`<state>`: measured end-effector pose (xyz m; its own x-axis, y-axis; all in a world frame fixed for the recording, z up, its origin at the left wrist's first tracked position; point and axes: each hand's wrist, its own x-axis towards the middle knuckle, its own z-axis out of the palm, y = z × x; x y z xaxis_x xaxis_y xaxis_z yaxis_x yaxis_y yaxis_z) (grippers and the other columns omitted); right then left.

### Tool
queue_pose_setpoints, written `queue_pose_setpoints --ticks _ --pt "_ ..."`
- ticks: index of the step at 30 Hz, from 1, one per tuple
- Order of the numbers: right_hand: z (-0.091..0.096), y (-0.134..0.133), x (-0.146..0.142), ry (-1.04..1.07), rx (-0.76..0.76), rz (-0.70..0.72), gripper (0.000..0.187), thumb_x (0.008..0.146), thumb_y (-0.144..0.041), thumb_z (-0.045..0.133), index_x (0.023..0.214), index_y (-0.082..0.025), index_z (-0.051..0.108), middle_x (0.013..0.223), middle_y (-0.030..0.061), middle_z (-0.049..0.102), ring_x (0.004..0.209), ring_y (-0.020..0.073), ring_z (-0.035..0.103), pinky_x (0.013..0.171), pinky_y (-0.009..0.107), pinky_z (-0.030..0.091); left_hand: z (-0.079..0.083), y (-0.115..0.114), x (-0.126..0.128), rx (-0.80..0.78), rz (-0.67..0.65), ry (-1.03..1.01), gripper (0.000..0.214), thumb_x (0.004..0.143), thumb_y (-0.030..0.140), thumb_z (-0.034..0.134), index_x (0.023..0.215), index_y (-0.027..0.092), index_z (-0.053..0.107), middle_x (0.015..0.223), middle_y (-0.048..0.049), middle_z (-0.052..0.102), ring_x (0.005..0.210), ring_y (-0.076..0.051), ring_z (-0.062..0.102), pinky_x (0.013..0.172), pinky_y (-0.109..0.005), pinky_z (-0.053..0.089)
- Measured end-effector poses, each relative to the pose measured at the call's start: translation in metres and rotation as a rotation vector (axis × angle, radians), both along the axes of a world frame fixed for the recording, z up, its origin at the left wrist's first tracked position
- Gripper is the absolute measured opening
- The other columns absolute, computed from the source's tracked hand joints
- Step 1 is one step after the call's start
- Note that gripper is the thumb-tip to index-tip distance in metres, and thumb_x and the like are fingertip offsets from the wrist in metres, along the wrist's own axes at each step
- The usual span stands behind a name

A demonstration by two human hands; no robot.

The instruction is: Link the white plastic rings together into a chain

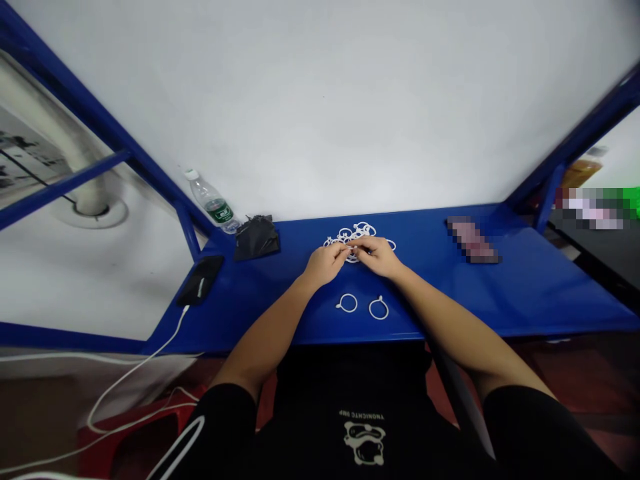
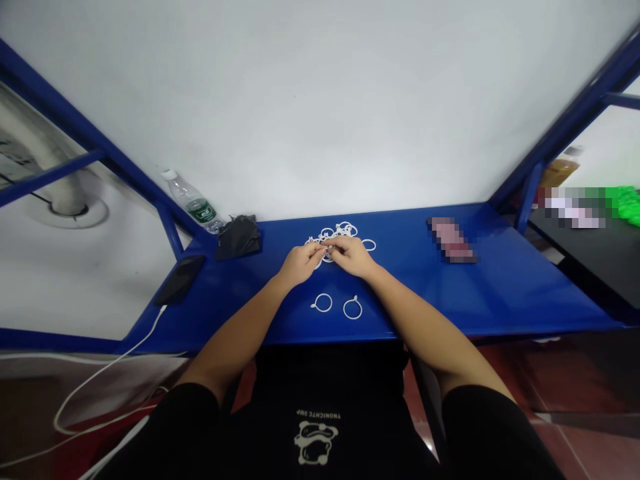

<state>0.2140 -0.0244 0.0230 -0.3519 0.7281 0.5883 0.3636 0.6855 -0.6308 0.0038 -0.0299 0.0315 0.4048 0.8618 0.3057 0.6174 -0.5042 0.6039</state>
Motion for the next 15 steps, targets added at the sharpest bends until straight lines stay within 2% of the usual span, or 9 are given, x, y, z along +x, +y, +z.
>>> queue_pose_setpoints --ticks 6,15 --pt "-0.001 0.002 0.002 -0.05 0.022 -0.004 0.033 0.09 -0.015 0.055 0.11 -0.022 0.081 0.097 0.0052 0.082 0.081 0.0179 0.074 0.075 0.029 0.056 -0.002 0.001 0.0 0.014 0.005 0.045 0.023 0.105 0.034 0.056 0.105 0.02 0.075 0.076 -0.0016 0.074 0.071 -0.017 0.067 0.068 -0.026 0.043" --pt "-0.002 0.0 -0.001 -0.075 -0.015 -0.068 0.027 0.081 -0.013 0.056 0.09 -0.022 0.079 0.088 0.0038 0.08 0.079 0.0207 0.073 0.077 0.032 0.055 -0.01 0.0 0.001 0.103 -0.067 0.069 0.019 0.103 0.032 0.058 0.096 0.021 0.072 0.069 0.0006 0.068 0.064 -0.016 0.063 0.062 -0.026 0.041"
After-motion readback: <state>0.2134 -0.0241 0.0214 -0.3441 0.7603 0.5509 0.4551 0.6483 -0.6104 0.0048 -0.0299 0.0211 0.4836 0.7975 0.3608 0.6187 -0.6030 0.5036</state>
